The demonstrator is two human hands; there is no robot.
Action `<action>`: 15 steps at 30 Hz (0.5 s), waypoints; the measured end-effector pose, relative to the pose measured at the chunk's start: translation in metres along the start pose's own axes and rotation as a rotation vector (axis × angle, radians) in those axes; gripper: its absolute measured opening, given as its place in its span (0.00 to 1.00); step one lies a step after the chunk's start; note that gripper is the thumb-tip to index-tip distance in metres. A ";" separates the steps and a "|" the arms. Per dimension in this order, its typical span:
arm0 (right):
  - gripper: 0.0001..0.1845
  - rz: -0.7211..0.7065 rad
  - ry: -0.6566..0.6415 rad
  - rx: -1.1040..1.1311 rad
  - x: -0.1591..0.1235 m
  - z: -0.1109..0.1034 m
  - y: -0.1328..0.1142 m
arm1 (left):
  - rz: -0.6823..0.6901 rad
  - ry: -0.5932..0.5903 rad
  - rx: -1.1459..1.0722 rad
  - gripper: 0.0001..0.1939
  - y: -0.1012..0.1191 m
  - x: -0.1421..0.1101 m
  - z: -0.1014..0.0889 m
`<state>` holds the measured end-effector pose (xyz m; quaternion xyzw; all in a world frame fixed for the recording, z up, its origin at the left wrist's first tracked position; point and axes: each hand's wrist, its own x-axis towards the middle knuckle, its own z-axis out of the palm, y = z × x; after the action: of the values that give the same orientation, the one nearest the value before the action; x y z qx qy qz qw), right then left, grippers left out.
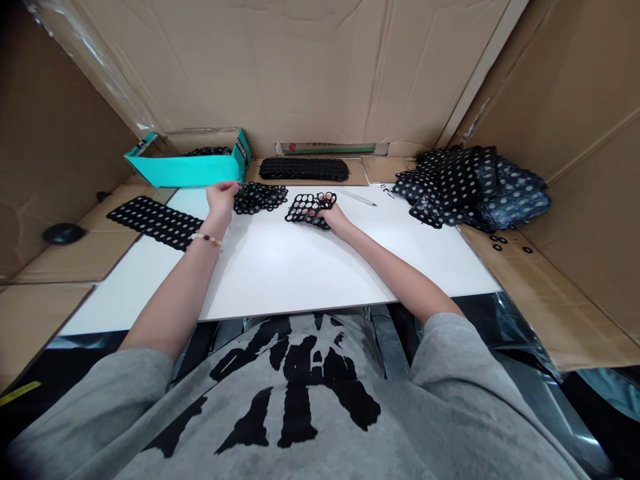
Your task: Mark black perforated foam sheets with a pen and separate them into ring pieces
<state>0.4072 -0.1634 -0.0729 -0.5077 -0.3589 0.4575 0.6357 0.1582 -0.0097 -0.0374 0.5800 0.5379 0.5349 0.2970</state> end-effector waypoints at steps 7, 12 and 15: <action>0.24 0.011 0.006 -0.025 -0.004 0.003 -0.003 | 0.113 0.008 0.336 0.06 0.001 -0.016 -0.001; 0.26 0.028 -0.006 0.049 -0.004 0.001 -0.002 | 0.309 -0.221 0.278 0.09 0.021 -0.032 0.008; 0.26 0.025 -0.036 0.085 -0.005 -0.001 -0.001 | 0.337 -0.586 0.288 0.11 0.032 -0.050 0.020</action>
<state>0.4069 -0.1680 -0.0721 -0.4763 -0.3443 0.4891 0.6444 0.1945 -0.0596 -0.0281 0.8250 0.3967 0.3062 0.2613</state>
